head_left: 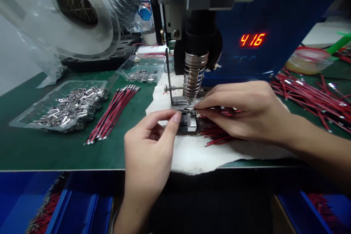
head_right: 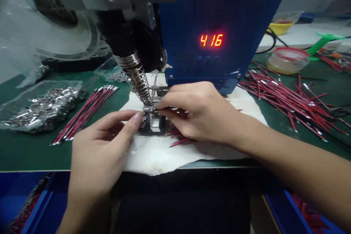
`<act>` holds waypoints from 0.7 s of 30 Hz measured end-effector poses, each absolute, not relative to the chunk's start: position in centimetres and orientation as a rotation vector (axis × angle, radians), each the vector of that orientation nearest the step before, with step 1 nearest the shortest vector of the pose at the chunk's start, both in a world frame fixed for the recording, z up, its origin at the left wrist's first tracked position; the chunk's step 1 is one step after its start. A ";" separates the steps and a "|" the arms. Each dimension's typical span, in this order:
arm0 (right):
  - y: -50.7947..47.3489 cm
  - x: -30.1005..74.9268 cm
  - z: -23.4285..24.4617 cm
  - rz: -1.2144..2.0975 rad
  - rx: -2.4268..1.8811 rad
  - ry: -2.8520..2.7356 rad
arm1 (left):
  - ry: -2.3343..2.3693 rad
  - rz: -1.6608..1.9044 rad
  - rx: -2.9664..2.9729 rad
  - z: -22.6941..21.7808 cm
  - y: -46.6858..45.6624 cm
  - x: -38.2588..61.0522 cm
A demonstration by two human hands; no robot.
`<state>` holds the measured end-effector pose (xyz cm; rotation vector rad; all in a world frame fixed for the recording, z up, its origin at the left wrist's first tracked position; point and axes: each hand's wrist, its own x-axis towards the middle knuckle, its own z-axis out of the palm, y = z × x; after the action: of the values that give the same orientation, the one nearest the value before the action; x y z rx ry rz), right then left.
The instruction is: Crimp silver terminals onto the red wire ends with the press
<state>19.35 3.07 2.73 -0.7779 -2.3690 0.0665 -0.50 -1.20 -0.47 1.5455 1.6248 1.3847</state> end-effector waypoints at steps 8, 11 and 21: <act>3.1 19.4 2.7 0.063 -0.760 -2.374 | 1.636 1.378 1.539 -0.4 -1.2 -0.5; 3.1 19.4 2.8 0.053 -0.745 -2.379 | 1.636 1.377 1.547 -0.5 -1.2 -0.5; 3.1 19.2 2.3 -0.006 -0.760 -2.365 | 1.628 1.396 1.545 -0.7 -1.0 -0.4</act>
<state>19.21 3.14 2.29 -0.7599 -2.3651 -0.0060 -0.37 -1.00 -0.66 1.5446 1.6283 1.3959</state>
